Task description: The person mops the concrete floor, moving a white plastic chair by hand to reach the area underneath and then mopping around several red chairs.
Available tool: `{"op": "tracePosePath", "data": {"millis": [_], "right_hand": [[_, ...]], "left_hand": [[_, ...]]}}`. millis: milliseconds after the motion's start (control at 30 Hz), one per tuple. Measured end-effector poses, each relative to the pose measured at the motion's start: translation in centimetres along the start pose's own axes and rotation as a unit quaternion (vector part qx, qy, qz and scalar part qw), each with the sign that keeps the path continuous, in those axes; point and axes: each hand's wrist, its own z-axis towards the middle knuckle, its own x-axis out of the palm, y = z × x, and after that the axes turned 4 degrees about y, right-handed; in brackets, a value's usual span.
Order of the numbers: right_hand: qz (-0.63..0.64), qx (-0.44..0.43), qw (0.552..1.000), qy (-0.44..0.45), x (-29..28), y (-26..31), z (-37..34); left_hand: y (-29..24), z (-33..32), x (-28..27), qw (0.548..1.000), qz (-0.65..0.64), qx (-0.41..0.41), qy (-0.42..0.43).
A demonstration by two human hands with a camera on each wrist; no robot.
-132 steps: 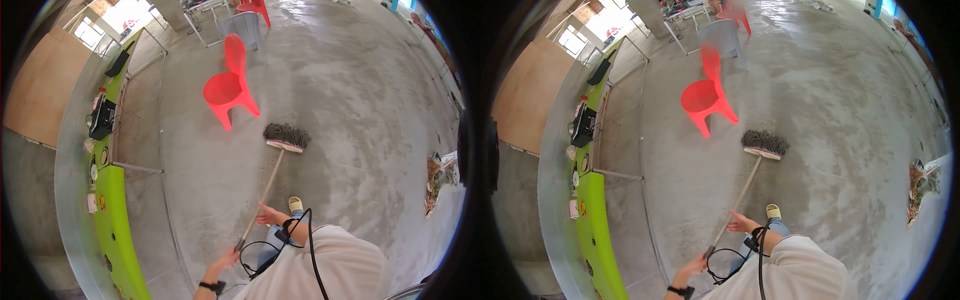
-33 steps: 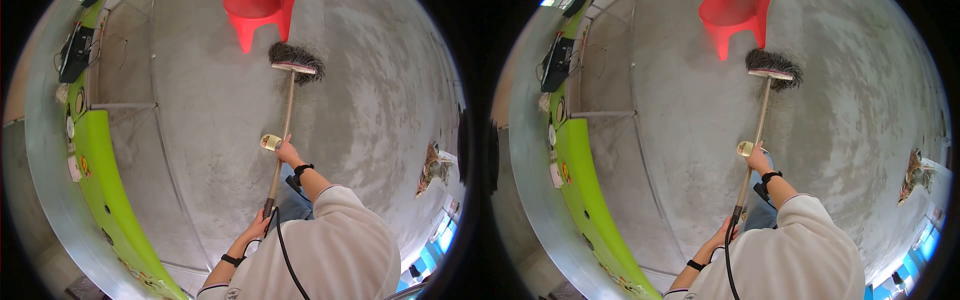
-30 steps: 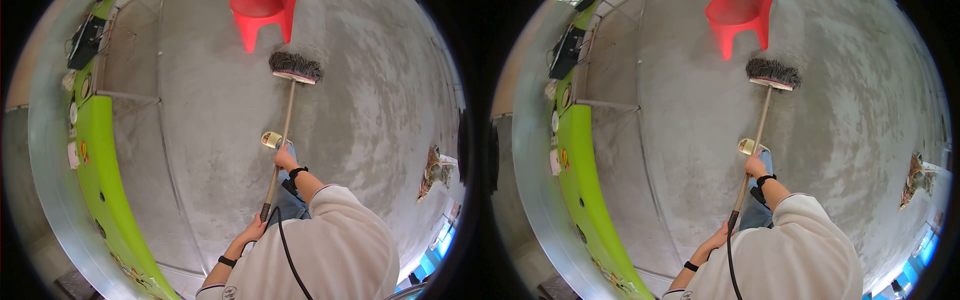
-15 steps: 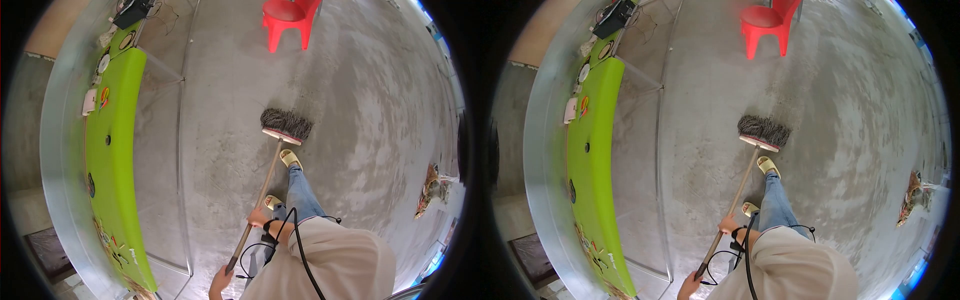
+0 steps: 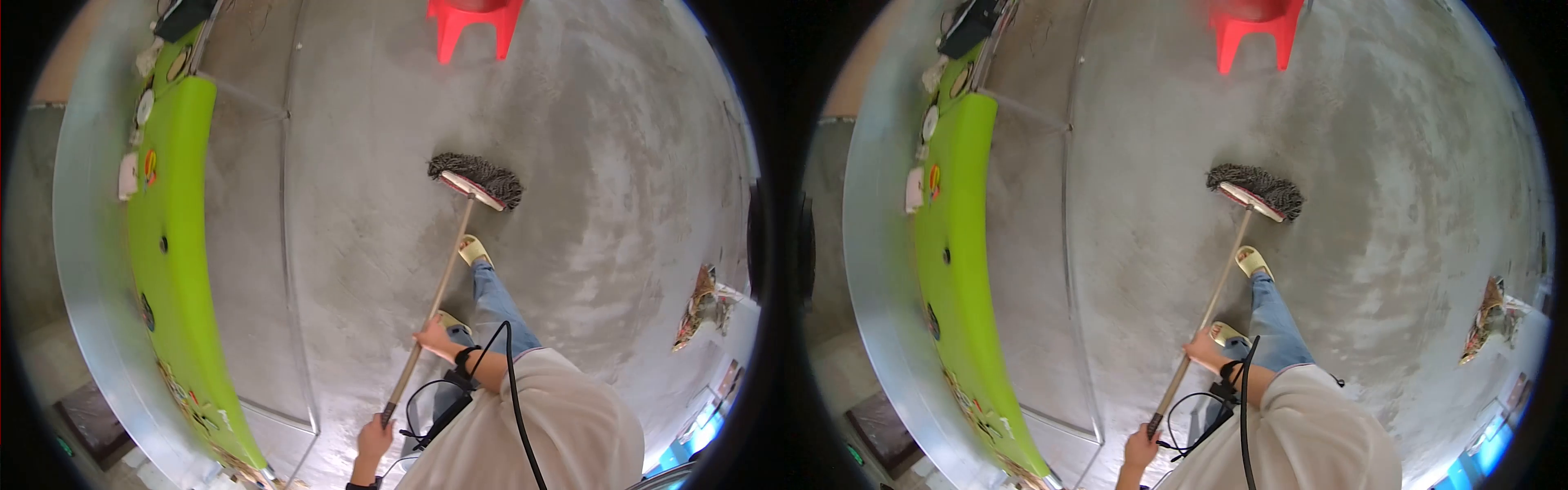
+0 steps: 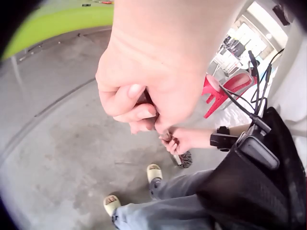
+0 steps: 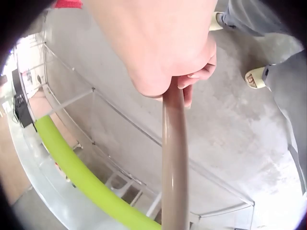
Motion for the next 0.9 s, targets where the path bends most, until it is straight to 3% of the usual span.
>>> {"op": "tracePosePath", "data": {"millis": [33, 167, 233, 367, 433, 500, 600, 633, 733, 800, 867, 900], "right_hand": [[-0.016, 0.009, 0.999, -0.026, -2.2, 0.7, 1.0], [0.028, 0.008, 1.000, 0.012, -12.8, 3.7, 2.5], [-0.036, 0.004, 0.998, -0.049, -15.2, 2.4, 7.0], [-0.013, -0.043, 0.991, -0.130, -20.8, 1.1, 15.8], [0.098, 0.027, 0.994, -0.046, -26.5, 6.5, 11.3], [0.068, -0.023, 0.996, -0.056, -27.4, 6.6, 11.1], [0.062, -0.031, 0.996, -0.052, -25.6, 7.8, 9.2], [0.060, -0.021, 0.994, -0.087, -23.1, 8.0, 8.7], [0.077, -0.020, 0.985, -0.150, -13.3, 7.5, 7.0], [0.066, -0.024, 0.990, -0.122, -6.2, 7.3, 5.0], [0.010, -0.012, 0.991, -0.133, 2.1, 7.1, 3.4], [-0.035, -0.011, 0.987, -0.155, 7.3, 5.7, 4.3]], "left_hand": [[-1.9, 1.1, -0.8, 1.000, 0.007, 0.018, 0.001], [-8.6, 6.9, -1.6, 0.995, -0.062, 0.032, 0.066], [-11.6, 10.3, -1.7, 0.990, -0.077, 0.095, 0.068], [-19.1, 15.6, -4.7, 0.986, -0.074, 0.128, 0.081], [-20.8, 17.0, -5.1, 0.978, -0.080, 0.182, 0.060], [-19.8, 17.7, -4.9, 0.972, -0.093, 0.193, 0.096], [-18.3, 16.5, -7.1, 0.965, -0.105, 0.205, 0.122], [-16.5, 15.9, -7.7, 0.965, -0.085, 0.211, 0.129], [-5.9, 15.3, -6.1, 0.958, -0.078, 0.238, 0.139], [1.3, 13.3, -6.8, 0.964, -0.033, 0.223, 0.143], [8.5, 10.2, -7.5, 0.954, -0.096, 0.268, 0.093], [12.2, 8.2, -7.7, 0.968, -0.091, 0.208, 0.105]]}}
